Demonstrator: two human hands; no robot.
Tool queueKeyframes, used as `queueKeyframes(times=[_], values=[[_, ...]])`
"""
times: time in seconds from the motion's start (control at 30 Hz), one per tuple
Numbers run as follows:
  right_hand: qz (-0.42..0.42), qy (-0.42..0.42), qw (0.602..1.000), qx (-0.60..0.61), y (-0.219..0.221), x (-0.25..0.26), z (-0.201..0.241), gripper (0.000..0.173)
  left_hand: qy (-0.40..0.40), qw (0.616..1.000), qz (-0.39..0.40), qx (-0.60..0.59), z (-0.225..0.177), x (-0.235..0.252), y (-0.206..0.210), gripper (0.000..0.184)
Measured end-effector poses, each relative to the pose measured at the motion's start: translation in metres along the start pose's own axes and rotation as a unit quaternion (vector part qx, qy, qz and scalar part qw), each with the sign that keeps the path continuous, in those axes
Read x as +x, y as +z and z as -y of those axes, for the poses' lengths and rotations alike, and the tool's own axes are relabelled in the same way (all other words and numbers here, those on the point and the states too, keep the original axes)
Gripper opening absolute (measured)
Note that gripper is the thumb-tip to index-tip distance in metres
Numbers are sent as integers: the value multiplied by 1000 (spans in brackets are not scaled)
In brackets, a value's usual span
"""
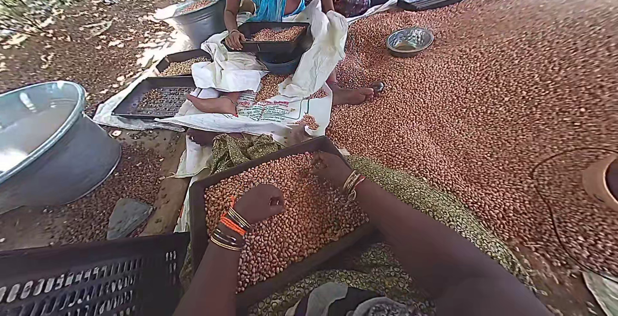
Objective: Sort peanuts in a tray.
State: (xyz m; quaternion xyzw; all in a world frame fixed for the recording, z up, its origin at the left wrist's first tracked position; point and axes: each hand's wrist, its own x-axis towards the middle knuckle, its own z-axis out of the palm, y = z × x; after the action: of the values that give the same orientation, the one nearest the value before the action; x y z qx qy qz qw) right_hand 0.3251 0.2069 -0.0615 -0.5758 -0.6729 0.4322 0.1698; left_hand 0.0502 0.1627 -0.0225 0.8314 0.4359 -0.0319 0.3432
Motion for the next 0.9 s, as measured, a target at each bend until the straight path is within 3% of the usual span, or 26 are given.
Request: queueKeyframes(times=[0.1,0.17,0.23,0.33,0.5,0.57,0.63,0.67,0.7,0.77,0.83,0.9], values=[[61,-71,995,28,0,-15,8,31,-43,993,75,77,-10,5,2,23],[149,-141,977,-57,10,-22,16,28,-67,988,98,103,-14,10,5,24],[209,-156,952,-161,21,-23,20,28,-79,985,108,107,-14,12,6,24],[165,-103,951,-239,28,-10,11,32,-96,982,118,113,-13,14,7,23],[90,70,949,-295,2,-10,21,50,-111,979,125,120,-17,17,11,23],[72,60,956,-277,-9,-18,21,49,-104,986,105,76,-12,17,10,25],[86,11,960,-265,-18,-28,20,32,-72,995,27,-68,-3,14,13,22],[96,-13,960,-264,-22,-32,22,25,-53,981,-32,-184,-1,12,17,15],[99,-38,959,-262,-23,-38,25,21,-40,943,-86,-319,-4,11,24,6],[76,-105,967,-218,-19,-51,34,20,-30,827,-120,-549,-17,13,34,16],[46,-185,976,-108,-11,-62,43,19,-36,747,-98,-657,-28,15,41,25],[60,-213,975,-31,-9,-68,51,26,-42,708,-62,-702,-32,19,49,38]])
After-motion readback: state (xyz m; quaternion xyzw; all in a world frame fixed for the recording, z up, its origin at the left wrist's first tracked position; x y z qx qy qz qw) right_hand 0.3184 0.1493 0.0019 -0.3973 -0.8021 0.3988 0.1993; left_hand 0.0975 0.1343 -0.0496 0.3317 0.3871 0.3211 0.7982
